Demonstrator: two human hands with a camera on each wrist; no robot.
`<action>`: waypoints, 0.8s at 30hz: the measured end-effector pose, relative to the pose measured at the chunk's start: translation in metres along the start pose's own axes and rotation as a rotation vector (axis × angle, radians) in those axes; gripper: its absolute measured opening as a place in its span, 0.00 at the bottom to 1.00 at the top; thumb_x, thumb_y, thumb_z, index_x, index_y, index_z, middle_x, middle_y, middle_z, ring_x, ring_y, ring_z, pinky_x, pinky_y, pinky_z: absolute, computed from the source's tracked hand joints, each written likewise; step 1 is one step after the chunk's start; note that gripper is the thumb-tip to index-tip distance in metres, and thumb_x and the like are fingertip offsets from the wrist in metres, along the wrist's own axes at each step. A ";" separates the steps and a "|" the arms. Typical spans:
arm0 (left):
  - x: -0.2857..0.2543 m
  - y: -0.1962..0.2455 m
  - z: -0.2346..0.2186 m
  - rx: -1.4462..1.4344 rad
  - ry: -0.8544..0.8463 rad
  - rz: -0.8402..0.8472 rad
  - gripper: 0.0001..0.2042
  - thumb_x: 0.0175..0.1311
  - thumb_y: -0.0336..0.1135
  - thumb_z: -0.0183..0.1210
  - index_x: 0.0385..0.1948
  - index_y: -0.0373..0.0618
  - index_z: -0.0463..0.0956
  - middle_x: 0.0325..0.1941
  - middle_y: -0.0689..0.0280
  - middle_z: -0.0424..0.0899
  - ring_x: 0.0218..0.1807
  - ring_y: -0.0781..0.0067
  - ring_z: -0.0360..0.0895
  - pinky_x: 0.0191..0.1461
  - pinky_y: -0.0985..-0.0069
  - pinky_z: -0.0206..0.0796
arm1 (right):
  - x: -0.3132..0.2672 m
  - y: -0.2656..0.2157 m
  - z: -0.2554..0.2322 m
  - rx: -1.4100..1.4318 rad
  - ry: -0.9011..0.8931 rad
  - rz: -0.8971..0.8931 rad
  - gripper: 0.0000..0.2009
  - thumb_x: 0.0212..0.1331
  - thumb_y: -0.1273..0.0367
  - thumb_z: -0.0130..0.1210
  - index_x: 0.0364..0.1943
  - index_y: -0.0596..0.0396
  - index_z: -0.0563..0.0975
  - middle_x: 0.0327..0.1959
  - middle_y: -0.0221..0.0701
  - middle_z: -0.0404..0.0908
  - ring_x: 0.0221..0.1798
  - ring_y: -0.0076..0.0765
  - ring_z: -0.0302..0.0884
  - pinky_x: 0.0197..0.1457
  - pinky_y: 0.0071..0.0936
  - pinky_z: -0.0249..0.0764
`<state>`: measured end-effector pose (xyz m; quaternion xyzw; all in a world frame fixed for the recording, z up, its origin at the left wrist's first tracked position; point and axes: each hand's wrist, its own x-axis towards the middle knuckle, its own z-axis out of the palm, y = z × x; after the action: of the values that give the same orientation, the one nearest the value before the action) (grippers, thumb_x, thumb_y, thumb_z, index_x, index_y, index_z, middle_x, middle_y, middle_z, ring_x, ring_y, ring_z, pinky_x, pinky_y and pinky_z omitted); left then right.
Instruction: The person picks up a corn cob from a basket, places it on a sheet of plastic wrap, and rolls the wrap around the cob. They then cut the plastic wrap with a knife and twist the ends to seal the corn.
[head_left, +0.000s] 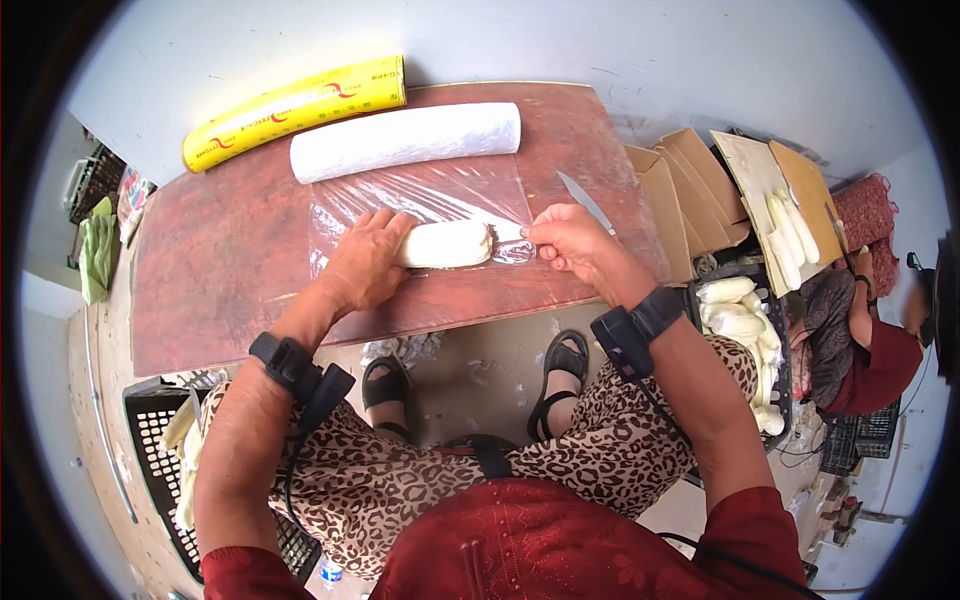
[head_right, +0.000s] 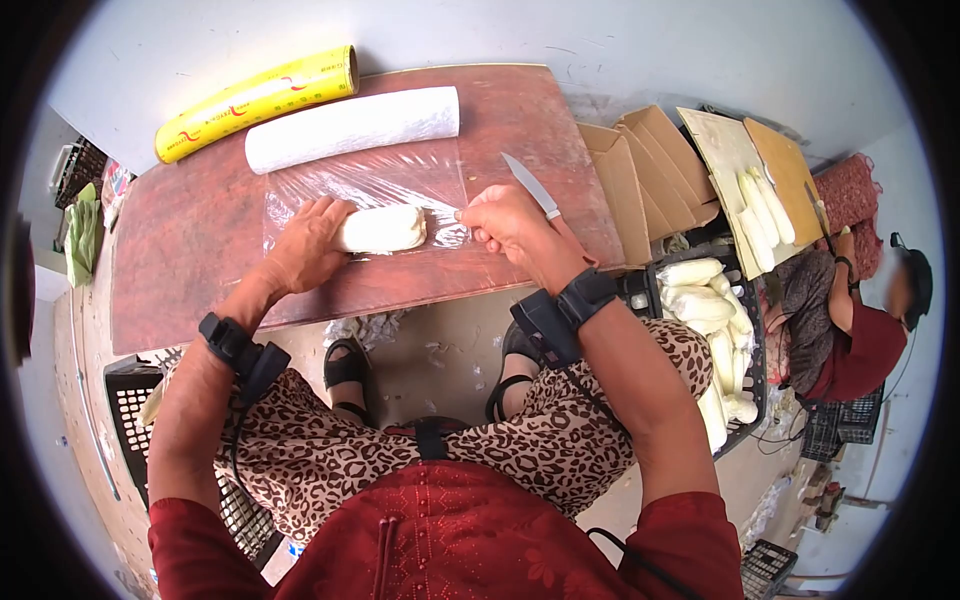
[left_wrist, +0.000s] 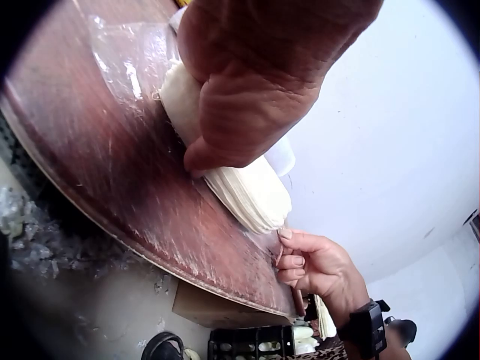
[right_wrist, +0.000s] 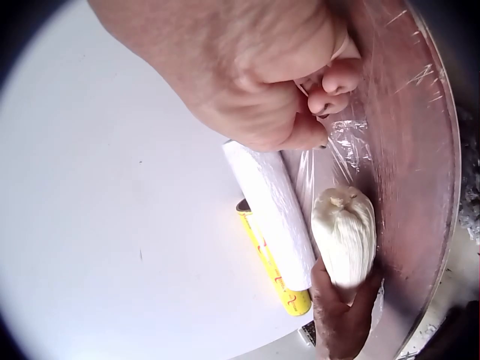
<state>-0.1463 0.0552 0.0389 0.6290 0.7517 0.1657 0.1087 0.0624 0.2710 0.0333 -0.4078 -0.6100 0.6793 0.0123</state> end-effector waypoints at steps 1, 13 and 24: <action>0.000 -0.001 0.000 0.005 0.000 0.000 0.24 0.49 0.27 0.63 0.52 0.42 0.70 0.47 0.54 0.74 0.52 0.47 0.71 0.58 0.59 0.64 | 0.000 0.002 0.001 -0.003 0.006 -0.018 0.07 0.59 0.74 0.60 0.33 0.56 0.72 0.24 0.26 0.72 0.21 0.16 0.65 0.17 0.15 0.59; 0.000 0.001 0.000 0.018 -0.015 -0.025 0.23 0.51 0.27 0.63 0.52 0.43 0.70 0.47 0.54 0.74 0.52 0.47 0.70 0.59 0.58 0.64 | -0.005 0.010 -0.001 0.097 -0.057 -0.027 0.05 0.56 0.78 0.56 0.33 0.59 0.71 0.25 0.29 0.72 0.22 0.19 0.67 0.20 0.19 0.63; 0.000 -0.001 -0.001 0.011 -0.036 -0.029 0.22 0.51 0.27 0.62 0.51 0.43 0.70 0.47 0.53 0.74 0.52 0.46 0.70 0.58 0.58 0.64 | -0.010 0.011 0.000 -0.076 0.034 -0.065 0.07 0.57 0.76 0.57 0.38 0.67 0.76 0.24 0.29 0.75 0.19 0.18 0.67 0.17 0.18 0.60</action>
<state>-0.1477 0.0550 0.0391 0.6216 0.7595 0.1487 0.1213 0.0745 0.2633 0.0297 -0.3993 -0.6481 0.6478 0.0291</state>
